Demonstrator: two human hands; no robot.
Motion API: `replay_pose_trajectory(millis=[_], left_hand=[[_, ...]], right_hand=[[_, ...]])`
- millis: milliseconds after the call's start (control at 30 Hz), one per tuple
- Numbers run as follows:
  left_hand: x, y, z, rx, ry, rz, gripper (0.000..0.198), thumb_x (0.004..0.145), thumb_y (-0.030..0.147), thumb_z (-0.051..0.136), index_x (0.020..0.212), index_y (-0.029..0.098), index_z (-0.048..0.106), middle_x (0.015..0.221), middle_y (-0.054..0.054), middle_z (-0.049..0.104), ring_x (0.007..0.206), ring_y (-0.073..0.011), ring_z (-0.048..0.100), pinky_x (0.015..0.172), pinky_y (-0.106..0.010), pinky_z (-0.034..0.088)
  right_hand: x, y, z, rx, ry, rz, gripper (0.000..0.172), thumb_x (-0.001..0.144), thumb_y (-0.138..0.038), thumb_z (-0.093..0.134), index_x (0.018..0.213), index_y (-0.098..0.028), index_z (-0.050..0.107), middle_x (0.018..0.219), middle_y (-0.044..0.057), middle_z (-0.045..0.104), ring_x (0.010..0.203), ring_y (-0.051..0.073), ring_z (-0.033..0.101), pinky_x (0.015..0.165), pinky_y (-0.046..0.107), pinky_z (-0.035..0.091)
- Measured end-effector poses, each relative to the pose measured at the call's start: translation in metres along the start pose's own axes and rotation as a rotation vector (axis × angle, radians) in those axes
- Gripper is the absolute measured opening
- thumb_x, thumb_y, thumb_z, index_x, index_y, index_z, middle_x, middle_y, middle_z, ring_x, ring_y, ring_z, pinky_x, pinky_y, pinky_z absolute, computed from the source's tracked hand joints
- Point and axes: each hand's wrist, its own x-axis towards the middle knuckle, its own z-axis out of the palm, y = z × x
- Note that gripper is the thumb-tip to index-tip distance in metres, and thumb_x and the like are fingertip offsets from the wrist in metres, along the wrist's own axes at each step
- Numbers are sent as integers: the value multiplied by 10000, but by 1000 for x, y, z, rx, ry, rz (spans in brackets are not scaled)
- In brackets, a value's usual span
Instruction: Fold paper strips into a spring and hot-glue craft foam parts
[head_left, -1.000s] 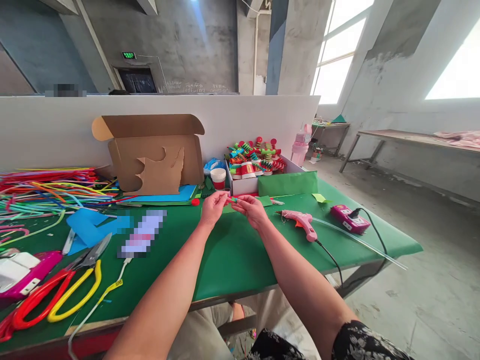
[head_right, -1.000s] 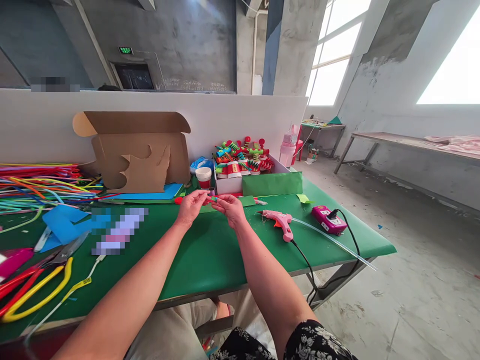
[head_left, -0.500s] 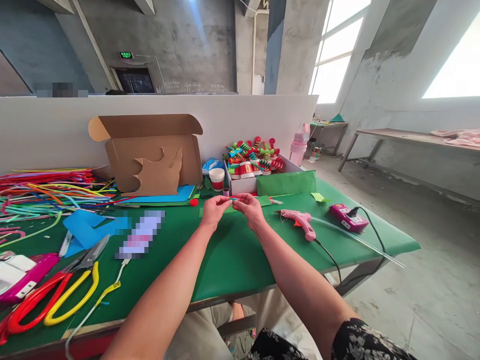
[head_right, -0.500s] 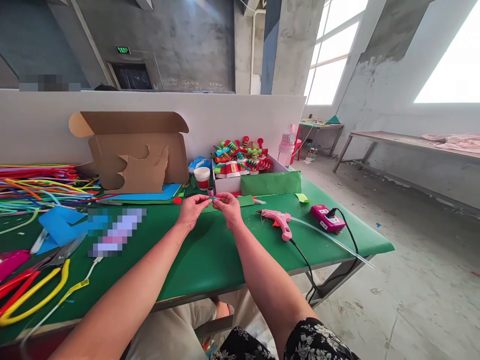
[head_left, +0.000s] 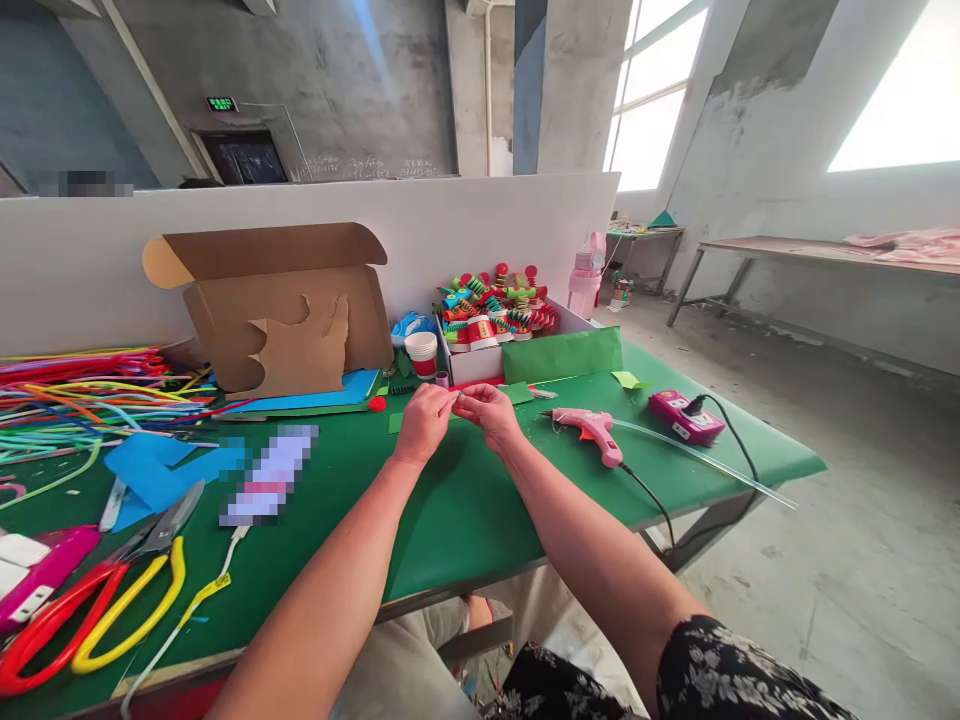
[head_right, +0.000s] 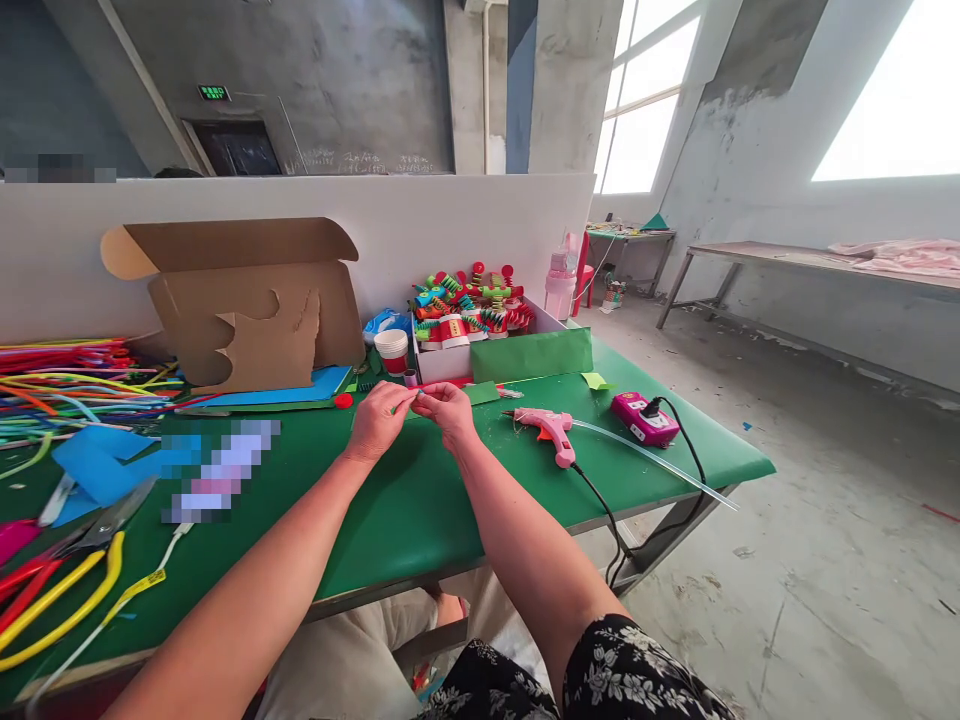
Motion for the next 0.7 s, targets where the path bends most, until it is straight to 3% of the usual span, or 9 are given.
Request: replay_pose_trajectory(millis=[200,333,433,500,633,700], left_hand=[[-1,2,1,108,-27,127,286,882,109,457,950,189,723,856,-83,686,830,-209,579,794,-362,513],[-1,6,2,50,-40,80,330,809,60,462,949,188,733,869,-88,697,863,-221,590,830,-389,526],[-1,4,2,-139,-47,-61,346,767,73,466,910,214,749,894,-66,720,893,-207,621,865,-378,530],[-1,1,1,-331,-41,-238,296,788,150,480,899,203,749,871,-60,730,874,-202,648,854,-369,536],[1,-4,-1,-653,52,-635,348,849,407,492,989,163,696,757,-54,717,692,-177,653,687,-315,545],[2,-2,-1,-684,29,-682,418,861,530,470,940,170,665,711,-44,692,635,-164,629,620,-284,520]], right_hand=[[-1,-5,1,39,31,75,297,559,-203,869,626,-170,581,590,-12,655,570,123,666,642,258,604],[0,-5,-2,81,2,87,294,603,-238,871,651,-171,588,644,11,687,607,131,683,668,258,611],[1,-5,-5,106,-24,107,305,579,-212,886,655,-166,594,656,11,696,645,137,699,709,262,612],[1,-5,-6,99,-42,102,308,569,-210,890,664,-162,601,664,15,700,663,144,709,727,265,609],[0,-6,-2,44,-77,17,358,526,-247,905,730,-170,620,677,-2,697,671,162,719,735,296,607],[-1,-5,1,2,-84,-22,389,504,-280,908,760,-178,634,689,-10,699,665,156,712,719,293,601]])
